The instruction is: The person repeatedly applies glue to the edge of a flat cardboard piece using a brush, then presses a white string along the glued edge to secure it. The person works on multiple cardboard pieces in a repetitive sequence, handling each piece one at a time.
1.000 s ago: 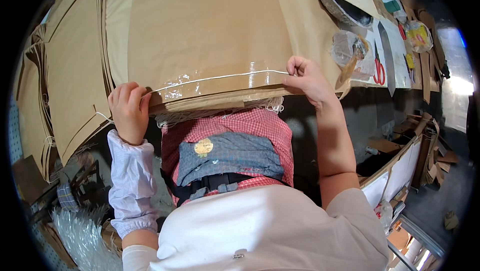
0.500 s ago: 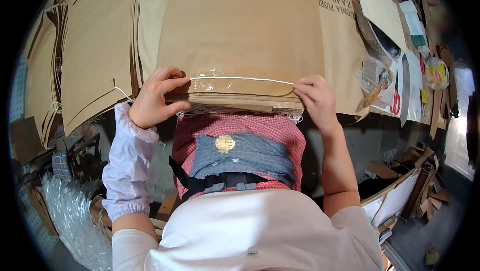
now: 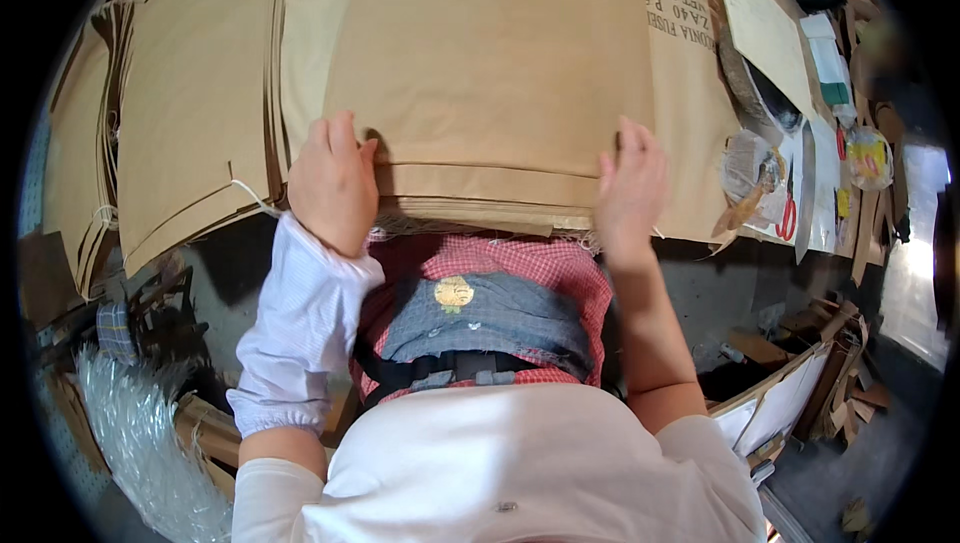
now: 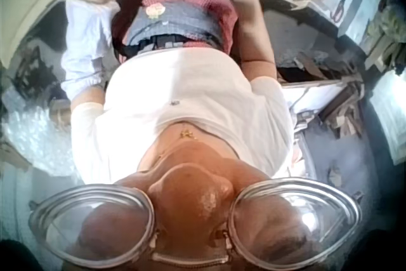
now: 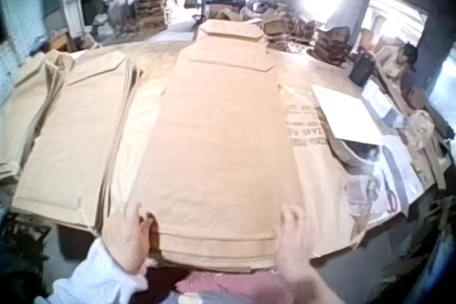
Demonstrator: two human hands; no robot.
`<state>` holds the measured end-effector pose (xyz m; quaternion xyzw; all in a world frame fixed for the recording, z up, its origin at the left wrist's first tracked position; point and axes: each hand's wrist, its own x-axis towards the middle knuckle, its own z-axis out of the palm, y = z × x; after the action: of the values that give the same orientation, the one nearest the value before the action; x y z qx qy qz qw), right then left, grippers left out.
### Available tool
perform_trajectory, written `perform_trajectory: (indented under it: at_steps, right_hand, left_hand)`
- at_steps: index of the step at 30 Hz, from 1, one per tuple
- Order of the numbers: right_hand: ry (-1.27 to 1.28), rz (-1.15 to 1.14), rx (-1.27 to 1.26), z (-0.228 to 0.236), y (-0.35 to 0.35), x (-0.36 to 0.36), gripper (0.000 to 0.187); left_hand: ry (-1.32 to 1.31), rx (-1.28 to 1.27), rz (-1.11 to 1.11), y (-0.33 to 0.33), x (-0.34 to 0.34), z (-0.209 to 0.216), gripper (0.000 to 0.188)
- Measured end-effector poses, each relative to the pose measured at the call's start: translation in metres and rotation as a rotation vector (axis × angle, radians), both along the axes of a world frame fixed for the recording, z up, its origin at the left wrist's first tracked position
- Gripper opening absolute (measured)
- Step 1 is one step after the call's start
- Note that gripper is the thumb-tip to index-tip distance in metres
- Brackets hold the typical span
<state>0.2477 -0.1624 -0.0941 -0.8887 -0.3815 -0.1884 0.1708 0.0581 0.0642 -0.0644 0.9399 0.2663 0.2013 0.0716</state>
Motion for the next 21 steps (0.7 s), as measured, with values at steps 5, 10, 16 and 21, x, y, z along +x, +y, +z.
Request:
perform_trajectory:
  at_steps: [5,10,16,21]
  right_hand:
    - [0.285,0.428,-0.227,0.013,0.044,-0.070,0.063]
    - [0.286,0.012,-0.157,0.001,-0.022,-0.026,0.068]
    - [0.459,-0.233,0.124,0.005,-0.039,0.006,0.039]
    - [0.509,-0.261,0.217,0.000,-0.033,0.014,0.030]
  left_hand:
    - [0.230,-0.154,-0.451,-0.052,0.016,-0.002,0.079]
    - [0.366,-0.106,-0.107,-0.011,-0.014,-0.006,0.092]
    - [0.189,-0.189,-0.093,0.002,-0.022,-0.021,0.074]
    - [0.210,-0.149,-0.065,-0.003,-0.018,-0.025,0.075]
